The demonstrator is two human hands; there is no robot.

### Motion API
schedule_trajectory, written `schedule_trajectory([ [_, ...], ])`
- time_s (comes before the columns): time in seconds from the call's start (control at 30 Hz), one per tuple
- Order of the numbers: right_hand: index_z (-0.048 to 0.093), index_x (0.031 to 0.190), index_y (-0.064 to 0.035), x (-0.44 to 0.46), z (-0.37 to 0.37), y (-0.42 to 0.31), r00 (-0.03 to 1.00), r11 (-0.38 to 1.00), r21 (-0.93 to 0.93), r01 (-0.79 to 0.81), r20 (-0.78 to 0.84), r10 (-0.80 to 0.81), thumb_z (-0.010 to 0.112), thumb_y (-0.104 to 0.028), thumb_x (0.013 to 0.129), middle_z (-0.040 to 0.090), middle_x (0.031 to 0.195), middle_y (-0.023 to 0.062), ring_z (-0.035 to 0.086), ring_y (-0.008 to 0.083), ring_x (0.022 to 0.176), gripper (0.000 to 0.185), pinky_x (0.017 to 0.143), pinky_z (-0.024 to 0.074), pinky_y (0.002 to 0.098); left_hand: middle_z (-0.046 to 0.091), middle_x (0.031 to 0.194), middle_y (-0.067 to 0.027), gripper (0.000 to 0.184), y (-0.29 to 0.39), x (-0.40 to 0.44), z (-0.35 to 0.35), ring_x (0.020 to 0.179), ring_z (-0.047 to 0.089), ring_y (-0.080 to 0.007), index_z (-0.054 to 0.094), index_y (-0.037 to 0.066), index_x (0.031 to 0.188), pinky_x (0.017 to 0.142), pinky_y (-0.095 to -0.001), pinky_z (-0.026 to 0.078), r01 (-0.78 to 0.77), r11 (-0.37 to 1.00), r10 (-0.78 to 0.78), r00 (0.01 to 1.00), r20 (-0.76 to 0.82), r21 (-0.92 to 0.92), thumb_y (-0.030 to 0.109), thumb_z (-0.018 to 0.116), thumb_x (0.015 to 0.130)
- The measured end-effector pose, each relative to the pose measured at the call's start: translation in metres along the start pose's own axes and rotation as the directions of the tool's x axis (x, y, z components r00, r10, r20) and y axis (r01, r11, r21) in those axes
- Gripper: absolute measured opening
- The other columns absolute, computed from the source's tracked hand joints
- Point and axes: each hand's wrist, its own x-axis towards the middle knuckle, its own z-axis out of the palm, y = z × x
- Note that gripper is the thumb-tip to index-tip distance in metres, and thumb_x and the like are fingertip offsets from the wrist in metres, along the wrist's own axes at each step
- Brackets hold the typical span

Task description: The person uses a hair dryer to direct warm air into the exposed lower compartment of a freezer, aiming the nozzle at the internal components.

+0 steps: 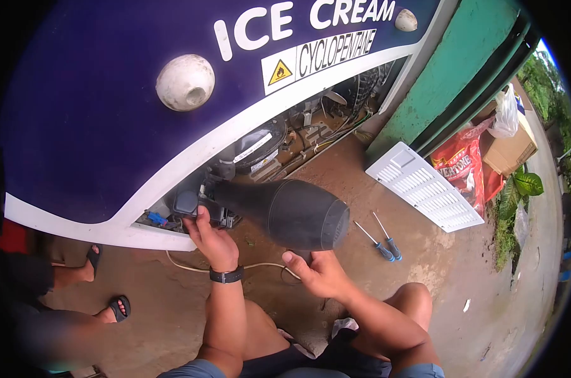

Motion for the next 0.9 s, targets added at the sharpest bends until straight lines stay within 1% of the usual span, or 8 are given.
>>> schedule_trajectory([
  [0.17,0.057,0.123,0.0,-0.001,0.0,0.002,0.999,1.0,0.003,-0.03,0.018,0.03,0.061,-0.03,0.098,0.062,0.108,0.0095,0.056,0.0218,0.096,0.039,0.087,0.0471,0.0369,0.054,0.134,-0.0091,0.053,-0.003,0.0,-0.002,0.12,0.051,-0.0177,0.045,0.003,0.141,0.104,-0.0331,0.037,0.024,1.0,-0.024,1.0,-0.01,-0.001,0.022,0.065,0.096],
  [0.23,0.057,0.123,-0.0005,-0.001,0.001,0.0,0.995,0.991,-0.084,0.103,0.018,-0.102,0.06,-0.03,0.099,0.063,0.102,0.0097,0.057,0.0213,0.092,0.038,0.084,0.0481,0.0372,0.053,0.136,-0.0093,0.054,-0.003,0.0,-0.002,0.121,0.051,-0.018,0.045,0.003,0.141,0.104,-0.033,0.038,0.03,1.0,-0.03,0.999,-0.016,-0.003,0.022,0.065,0.096],
  [0.33,0.058,0.121,-0.0003,-0.002,0.002,-0.011,0.995,0.998,-0.023,0.062,0.079,-0.06,0.06,-0.03,0.099,0.062,0.101,0.0117,0.057,0.0226,0.091,0.037,0.083,0.0485,0.0367,0.054,0.135,-0.009,0.054,-0.01,0.001,-0.011,0.119,0.052,-0.0178,0.045,0.002,0.141,0.103,-0.0328,0.038,0.025,1.0,-0.025,0.999,-0.028,-0.015,0.023,0.065,0.096],
  [0.4,0.056,0.123,0.0009,-0.001,0.001,-0.002,0.965,0.963,-0.089,0.256,0.074,-0.25,0.06,-0.028,0.099,0.061,0.113,0.0195,0.058,0.0336,0.103,0.038,0.092,0.0468,0.041,0.059,0.126,-0.0087,0.043,-0.006,0.0,-0.005,0.109,0.058,-0.0188,0.05,0.004,0.135,0.092,-0.0343,0.045,0.048,0.998,-0.049,0.998,-0.042,-0.037,0.023,0.062,0.097],
  [0.5,0.046,0.134,0.0007,0.0,0.0,-0.006,0.958,0.952,-0.119,0.282,0.096,-0.271,0.052,-0.037,0.102,0.053,0.13,0.0258,0.052,0.0402,0.121,0.05,0.104,0.0403,0.0457,0.057,0.131,-0.0152,0.044,-0.002,-0.004,0.0,0.113,0.058,-0.0249,0.049,0.001,0.137,0.098,-0.0386,0.046,0.053,0.999,-0.053,0.998,-0.015,-0.011,0.021,0.056,0.098],
  [0.7,0.047,0.133,0.0003,0.001,-0.003,-0.002,0.944,0.945,-0.088,0.315,0.136,-0.301,0.053,-0.037,0.102,0.051,0.132,0.0253,0.05,0.0411,0.122,0.049,0.105,0.0402,0.0464,0.053,0.137,-0.017,0.047,0.004,-0.006,0.006,0.12,0.055,-0.0273,0.048,0.0,0.137,0.105,-0.0411,0.042,0.1,0.995,-0.099,0.995,0.017,-0.017,0.026,0.058,0.099],
  [0.77,0.05,0.129,-0.0004,0.001,-0.002,0.001,0.927,0.923,-0.101,0.37,0.107,-0.36,0.055,-0.035,0.101,0.053,0.129,0.0243,0.051,0.0406,0.12,0.044,0.103,0.0413,0.0464,0.053,0.137,-0.0162,0.048,0.001,-0.006,0.005,0.119,0.056,-0.0272,0.047,0.0,0.137,0.105,-0.0411,0.042,0.033,0.998,-0.033,0.999,0.002,0.046,0.025,0.058,0.099],
  [0.9,0.057,0.121,-0.0003,0.0,-0.002,0.001,0.941,0.942,-0.074,0.326,0.122,-0.316,0.058,-0.031,0.099,0.059,0.12,0.0216,0.056,0.0392,0.113,0.037,0.098,0.0439,0.046,0.057,0.134,-0.0117,0.05,-0.004,0.001,-0.001,0.117,0.056,-0.0222,0.048,0.005,0.139,0.098,-0.0357,0.044,0.049,0.997,-0.048,0.998,0.033,-0.059,0.026,0.064,0.097],
])
